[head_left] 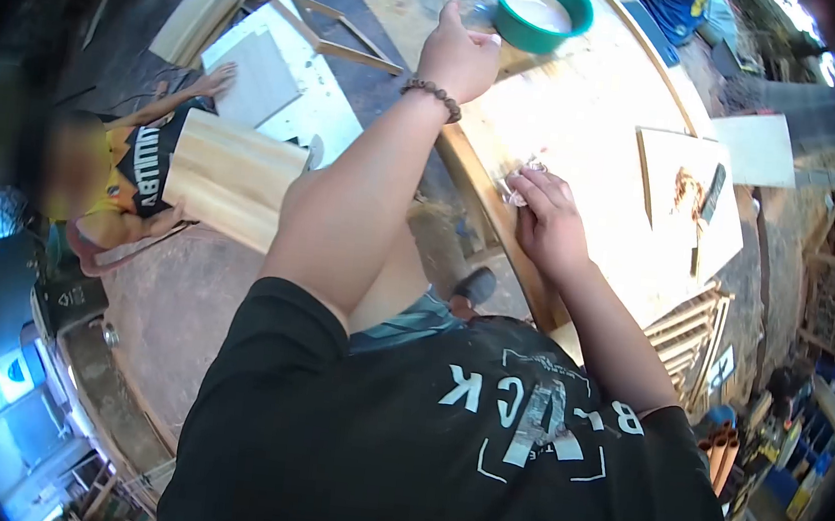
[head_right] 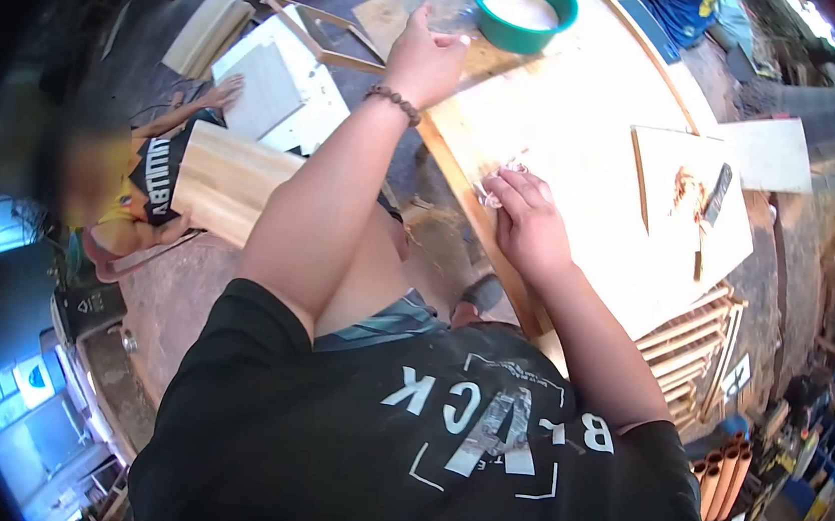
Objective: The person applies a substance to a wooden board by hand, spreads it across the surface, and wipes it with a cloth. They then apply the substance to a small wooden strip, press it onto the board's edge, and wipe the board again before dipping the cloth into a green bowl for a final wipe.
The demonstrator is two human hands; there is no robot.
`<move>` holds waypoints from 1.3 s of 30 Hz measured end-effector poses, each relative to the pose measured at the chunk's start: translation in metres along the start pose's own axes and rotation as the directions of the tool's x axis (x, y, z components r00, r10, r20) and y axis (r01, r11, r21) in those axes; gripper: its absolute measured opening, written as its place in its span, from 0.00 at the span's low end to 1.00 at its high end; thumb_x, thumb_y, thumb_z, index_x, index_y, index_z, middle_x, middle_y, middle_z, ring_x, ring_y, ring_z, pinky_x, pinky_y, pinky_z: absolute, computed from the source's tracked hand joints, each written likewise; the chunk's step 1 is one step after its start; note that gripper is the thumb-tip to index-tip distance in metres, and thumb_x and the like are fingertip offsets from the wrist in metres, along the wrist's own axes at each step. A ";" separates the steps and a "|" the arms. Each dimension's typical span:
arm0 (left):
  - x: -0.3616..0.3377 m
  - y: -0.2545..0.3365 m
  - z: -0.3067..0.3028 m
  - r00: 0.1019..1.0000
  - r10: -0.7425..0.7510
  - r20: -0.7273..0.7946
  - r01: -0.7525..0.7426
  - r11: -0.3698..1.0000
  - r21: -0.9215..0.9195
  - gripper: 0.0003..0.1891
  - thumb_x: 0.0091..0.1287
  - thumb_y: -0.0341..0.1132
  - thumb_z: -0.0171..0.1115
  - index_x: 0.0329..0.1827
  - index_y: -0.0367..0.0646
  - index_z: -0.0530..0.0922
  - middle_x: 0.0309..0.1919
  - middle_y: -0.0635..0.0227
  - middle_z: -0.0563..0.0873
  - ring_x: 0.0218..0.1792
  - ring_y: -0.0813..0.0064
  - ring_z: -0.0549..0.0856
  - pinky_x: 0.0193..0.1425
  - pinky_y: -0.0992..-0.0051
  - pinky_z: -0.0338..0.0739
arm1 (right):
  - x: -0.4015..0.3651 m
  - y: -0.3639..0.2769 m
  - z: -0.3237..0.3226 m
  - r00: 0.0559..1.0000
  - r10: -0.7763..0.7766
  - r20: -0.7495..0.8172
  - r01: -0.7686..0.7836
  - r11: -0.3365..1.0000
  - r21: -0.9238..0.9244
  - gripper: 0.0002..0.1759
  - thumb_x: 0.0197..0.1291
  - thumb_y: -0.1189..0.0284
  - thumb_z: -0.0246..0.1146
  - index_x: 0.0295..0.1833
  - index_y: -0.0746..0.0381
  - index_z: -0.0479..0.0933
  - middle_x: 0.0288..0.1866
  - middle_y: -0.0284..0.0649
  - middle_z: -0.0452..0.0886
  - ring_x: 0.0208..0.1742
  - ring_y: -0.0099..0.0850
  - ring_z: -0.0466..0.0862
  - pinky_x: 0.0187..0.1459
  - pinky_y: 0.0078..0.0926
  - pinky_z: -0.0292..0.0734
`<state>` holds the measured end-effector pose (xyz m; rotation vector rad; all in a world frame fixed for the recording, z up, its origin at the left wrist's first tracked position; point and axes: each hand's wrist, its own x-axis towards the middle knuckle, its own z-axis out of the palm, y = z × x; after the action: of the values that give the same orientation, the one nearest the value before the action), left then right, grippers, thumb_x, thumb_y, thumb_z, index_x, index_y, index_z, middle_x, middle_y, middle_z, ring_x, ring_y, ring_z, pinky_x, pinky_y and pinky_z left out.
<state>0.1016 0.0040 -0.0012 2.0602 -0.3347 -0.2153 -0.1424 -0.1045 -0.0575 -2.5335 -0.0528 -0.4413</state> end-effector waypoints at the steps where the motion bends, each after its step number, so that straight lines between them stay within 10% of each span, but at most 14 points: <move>1: 0.001 0.001 0.001 0.999 -0.007 -0.031 0.007 1.000 -0.021 0.43 0.71 0.38 0.69 0.83 0.27 0.58 0.51 0.56 0.94 0.57 0.57 0.91 0.67 0.62 0.82 | 0.006 -0.002 0.000 1.000 -0.004 0.012 0.004 1.000 -0.005 0.23 0.60 0.84 0.66 0.61 0.59 0.85 0.62 0.50 0.87 0.64 0.53 0.85 0.69 0.46 0.81; 11: 0.019 -0.028 0.000 0.997 0.075 0.012 -0.075 0.997 0.003 0.37 0.71 0.35 0.70 0.82 0.36 0.66 0.49 0.62 0.95 0.53 0.62 0.92 0.67 0.63 0.81 | -0.150 0.012 -0.092 0.965 0.034 0.260 -0.028 0.999 -0.024 0.26 0.57 0.85 0.66 0.61 0.59 0.85 0.65 0.50 0.86 0.67 0.51 0.84 0.71 0.48 0.79; 15: 0.018 -0.030 -0.025 0.996 0.082 0.042 -0.085 0.993 0.081 0.31 0.71 0.47 0.76 0.74 0.44 0.79 0.49 0.64 0.96 0.42 0.78 0.91 0.49 0.74 0.84 | -0.152 0.009 -0.100 0.957 0.071 0.282 -0.067 0.997 -0.024 0.27 0.59 0.82 0.69 0.66 0.59 0.83 0.67 0.50 0.85 0.70 0.51 0.82 0.73 0.48 0.76; 23: 0.012 -0.035 -0.009 0.969 0.183 0.163 -0.218 0.947 0.235 0.27 0.73 0.55 0.70 0.66 0.47 0.87 0.48 0.62 0.96 0.48 0.69 0.93 0.57 0.69 0.84 | 0.012 0.019 0.005 0.987 -0.131 -0.098 0.133 0.991 0.011 0.20 0.61 0.79 0.66 0.59 0.58 0.84 0.59 0.45 0.88 0.64 0.49 0.85 0.69 0.44 0.80; 29: -0.012 -0.013 -0.002 0.940 0.290 0.180 -0.302 0.952 0.041 0.15 0.72 0.41 0.65 0.47 0.38 0.90 0.43 0.50 0.93 0.48 0.57 0.93 0.55 0.58 0.86 | -0.022 0.008 -0.028 0.967 -0.179 0.183 0.162 0.981 0.108 0.30 0.48 0.91 0.61 0.59 0.62 0.84 0.59 0.48 0.88 0.62 0.52 0.86 0.68 0.48 0.81; 33: -0.015 -0.037 0.003 0.886 0.329 0.326 -0.415 0.877 0.242 0.17 0.72 0.46 0.66 0.51 0.44 0.90 0.47 0.52 0.94 0.50 0.59 0.93 0.58 0.61 0.86 | -0.128 -0.013 -0.089 0.884 -0.091 0.459 0.053 0.994 0.094 0.31 0.55 0.88 0.65 0.67 0.63 0.84 0.66 0.48 0.87 0.70 0.51 0.84 0.75 0.49 0.76; 39: -0.082 -0.008 0.031 0.832 0.414 0.370 -0.489 0.862 0.136 0.13 0.67 0.35 0.60 0.48 0.46 0.90 0.46 0.51 0.92 0.53 0.48 0.90 0.62 0.51 0.83 | -0.156 0.002 -0.161 0.908 0.103 0.407 -0.044 0.987 -0.152 0.25 0.53 0.93 0.60 0.56 0.67 0.85 0.60 0.52 0.89 0.64 0.54 0.87 0.66 0.46 0.83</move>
<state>0.0164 0.0085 -0.0219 2.0923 -1.0914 -0.2365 -0.3384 -0.1844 0.0181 -2.7142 -0.0871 0.1353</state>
